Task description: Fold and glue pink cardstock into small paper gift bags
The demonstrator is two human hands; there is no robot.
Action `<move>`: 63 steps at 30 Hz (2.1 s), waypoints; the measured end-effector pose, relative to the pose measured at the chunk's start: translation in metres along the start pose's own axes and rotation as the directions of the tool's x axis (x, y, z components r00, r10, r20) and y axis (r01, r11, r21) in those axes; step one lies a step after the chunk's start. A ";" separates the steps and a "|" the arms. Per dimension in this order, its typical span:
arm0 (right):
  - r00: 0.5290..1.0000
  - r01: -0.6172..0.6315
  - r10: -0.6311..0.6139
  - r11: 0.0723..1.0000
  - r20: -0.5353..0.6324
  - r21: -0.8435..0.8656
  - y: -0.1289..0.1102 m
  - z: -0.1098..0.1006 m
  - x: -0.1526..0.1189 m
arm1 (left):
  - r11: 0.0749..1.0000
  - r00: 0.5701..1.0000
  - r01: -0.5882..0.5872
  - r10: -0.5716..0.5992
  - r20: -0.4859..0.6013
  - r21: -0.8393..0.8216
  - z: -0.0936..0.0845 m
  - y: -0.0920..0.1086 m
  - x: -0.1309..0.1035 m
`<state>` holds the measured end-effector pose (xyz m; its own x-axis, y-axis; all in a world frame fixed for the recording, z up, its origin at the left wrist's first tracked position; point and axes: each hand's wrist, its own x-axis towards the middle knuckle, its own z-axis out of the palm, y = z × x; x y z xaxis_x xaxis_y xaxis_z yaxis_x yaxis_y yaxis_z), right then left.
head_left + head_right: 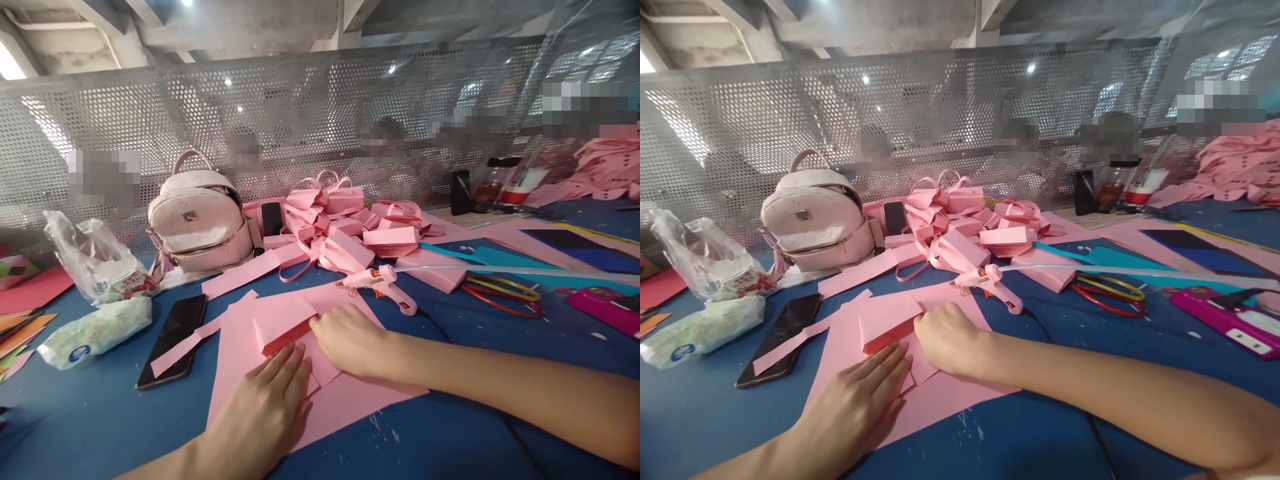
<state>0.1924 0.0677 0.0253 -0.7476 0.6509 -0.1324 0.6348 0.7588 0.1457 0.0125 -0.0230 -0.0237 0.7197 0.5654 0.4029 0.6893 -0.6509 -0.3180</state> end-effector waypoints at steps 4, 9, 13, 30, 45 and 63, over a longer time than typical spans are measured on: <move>0.999 0.016 -0.016 1.000 0.050 0.006 0.001 -0.008 0.008 | 0.998 0.999 -0.007 0.009 0.043 -0.055 -0.004 -0.003 -0.002; 0.999 -0.022 0.020 0.999 0.033 0.047 0.006 -0.008 0.005 | 0.991 0.993 0.038 -0.024 0.116 -0.127 -0.007 -0.003 -0.004; 1.000 -0.008 0.007 0.995 0.002 0.103 0.004 -0.006 -0.002 | 0.982 0.992 0.056 -0.035 0.121 -0.178 -0.010 -0.004 -0.005; 0.994 0.089 -0.074 0.976 -0.083 0.200 -0.010 -0.022 -0.018 | 0.990 1.000 0.003 -0.005 -0.019 -0.144 -0.001 -0.002 -0.010; 0.995 0.093 -0.091 0.994 -0.042 0.049 -0.047 -0.024 0.012 | 0.954 0.996 0.047 -0.024 0.083 -0.296 -0.022 -0.004 -0.006; 0.986 0.073 -0.056 0.992 -0.159 0.106 -0.018 -0.005 -0.025 | 0.952 0.994 0.067 -0.039 0.098 -0.298 -0.026 -0.004 -0.008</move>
<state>0.1988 0.0375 0.0308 -0.8034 0.5952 0.0168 0.5954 0.8028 0.0311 0.0021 -0.0377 -0.0032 0.6966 0.6376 0.3291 0.6802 -0.7327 -0.0202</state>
